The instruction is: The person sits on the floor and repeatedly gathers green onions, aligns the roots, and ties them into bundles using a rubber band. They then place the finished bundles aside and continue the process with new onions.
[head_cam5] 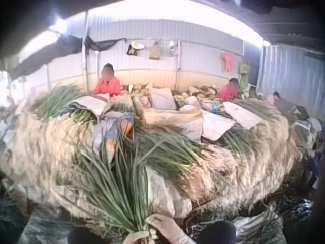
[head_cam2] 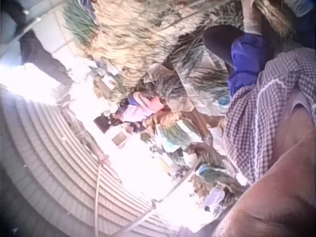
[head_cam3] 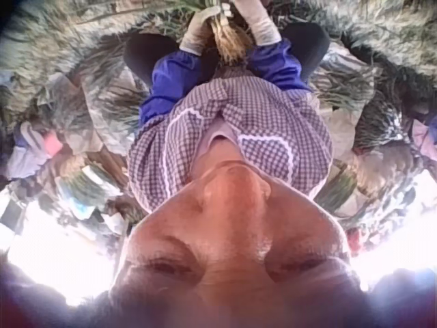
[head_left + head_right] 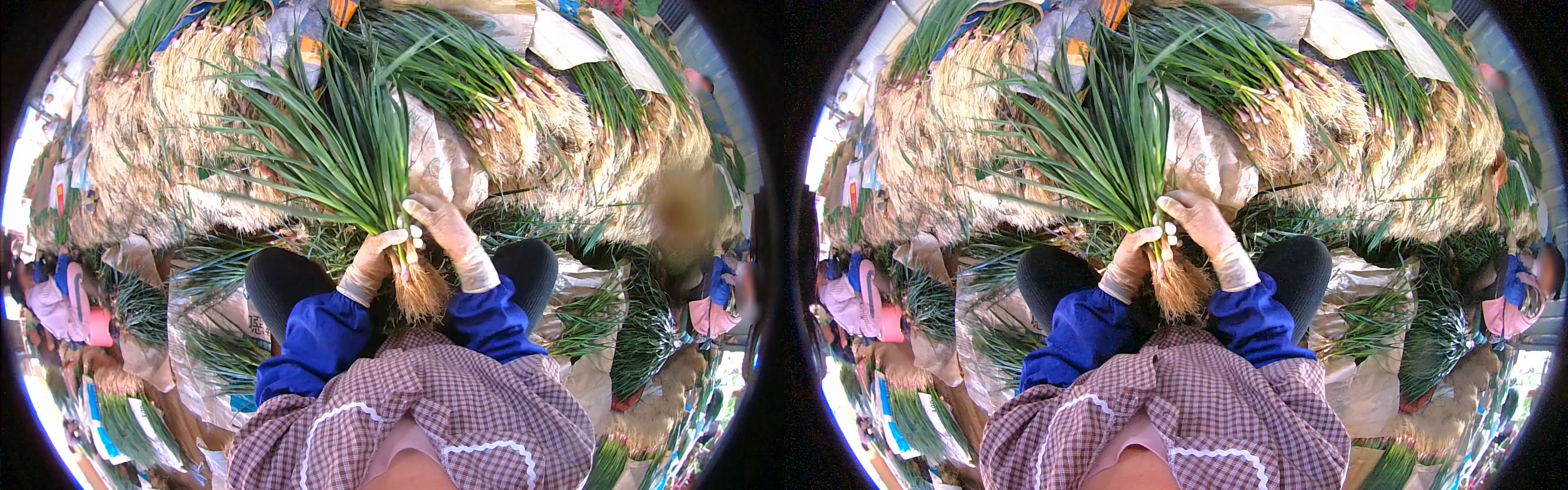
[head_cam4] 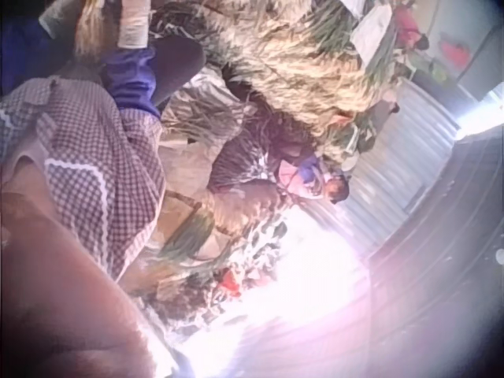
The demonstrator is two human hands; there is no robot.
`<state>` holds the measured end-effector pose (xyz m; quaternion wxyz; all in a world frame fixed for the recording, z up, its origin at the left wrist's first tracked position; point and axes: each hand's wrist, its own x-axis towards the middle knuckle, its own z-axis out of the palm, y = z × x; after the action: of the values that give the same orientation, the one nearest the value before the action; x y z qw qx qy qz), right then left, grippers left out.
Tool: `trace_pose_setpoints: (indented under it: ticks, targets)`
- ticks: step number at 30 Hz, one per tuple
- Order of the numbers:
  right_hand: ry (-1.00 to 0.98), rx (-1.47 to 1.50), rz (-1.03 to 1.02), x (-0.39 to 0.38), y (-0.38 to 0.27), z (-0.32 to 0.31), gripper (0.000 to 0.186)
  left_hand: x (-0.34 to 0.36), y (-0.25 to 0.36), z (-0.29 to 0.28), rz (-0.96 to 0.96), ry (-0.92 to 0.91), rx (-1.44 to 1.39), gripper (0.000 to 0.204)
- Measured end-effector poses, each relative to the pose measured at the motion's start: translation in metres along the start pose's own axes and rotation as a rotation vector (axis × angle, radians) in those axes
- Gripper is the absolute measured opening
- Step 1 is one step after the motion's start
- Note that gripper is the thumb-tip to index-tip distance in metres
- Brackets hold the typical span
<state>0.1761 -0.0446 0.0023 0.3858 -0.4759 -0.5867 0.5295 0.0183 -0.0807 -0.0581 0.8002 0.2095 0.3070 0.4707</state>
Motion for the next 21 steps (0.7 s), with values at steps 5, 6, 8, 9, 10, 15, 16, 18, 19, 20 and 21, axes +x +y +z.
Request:
trace_pose_setpoints:
  ticks: [5, 6, 8, 9, 10, 15, 16, 18, 19, 20, 21]
  targets:
    - [0.109, 0.885, -0.054, -0.009, 0.013, -0.005, 0.013, -0.006, 0.008, -0.022, -0.018, 0.014, 0.058, 0.029]
    - [0.128, 1.065, -0.074, -0.014, -0.002, -0.013, 0.013, -0.008, 0.014, -0.020, -0.088, -0.024, 0.055, 0.028]
    - [0.120, 0.599, -0.045, -0.013, -0.001, -0.032, 0.014, -0.011, 0.013, -0.018, -0.069, -0.019, 0.045, 0.027]
    - [0.049, 0.341, -0.046, -0.010, -0.009, -0.024, 0.019, -0.013, 0.015, -0.016, -0.068, -0.024, 0.045, 0.027]
    - [-0.018, 0.080, -0.047, -0.008, -0.020, -0.016, 0.026, -0.014, 0.016, -0.012, -0.073, -0.035, 0.044, 0.028]
    - [-0.285, -0.320, -0.277, -0.010, 0.001, -0.015, 0.019, -0.027, 0.032, -0.009, -0.115, 0.038, 0.171, 0.031]
    - [-0.289, -0.383, -0.352, -0.014, -0.007, -0.016, 0.017, -0.031, 0.036, -0.004, -0.127, 0.113, 0.162, 0.030]
    - [-0.288, -0.679, -0.510, -0.019, -0.017, -0.016, 0.016, -0.032, 0.046, 0.004, -0.060, 0.041, 0.108, 0.030]
    - [-0.244, -0.732, -0.492, -0.018, -0.009, -0.017, 0.024, -0.029, 0.047, -0.010, -0.106, -0.029, 0.164, 0.035]
    - [-0.182, -0.709, -0.472, -0.018, -0.004, -0.019, 0.022, -0.031, 0.044, -0.011, -0.097, -0.064, 0.148, 0.042]
    - [-0.149, -0.670, -0.383, -0.019, -0.007, -0.026, 0.021, -0.032, 0.044, -0.008, -0.086, -0.102, 0.134, 0.049]
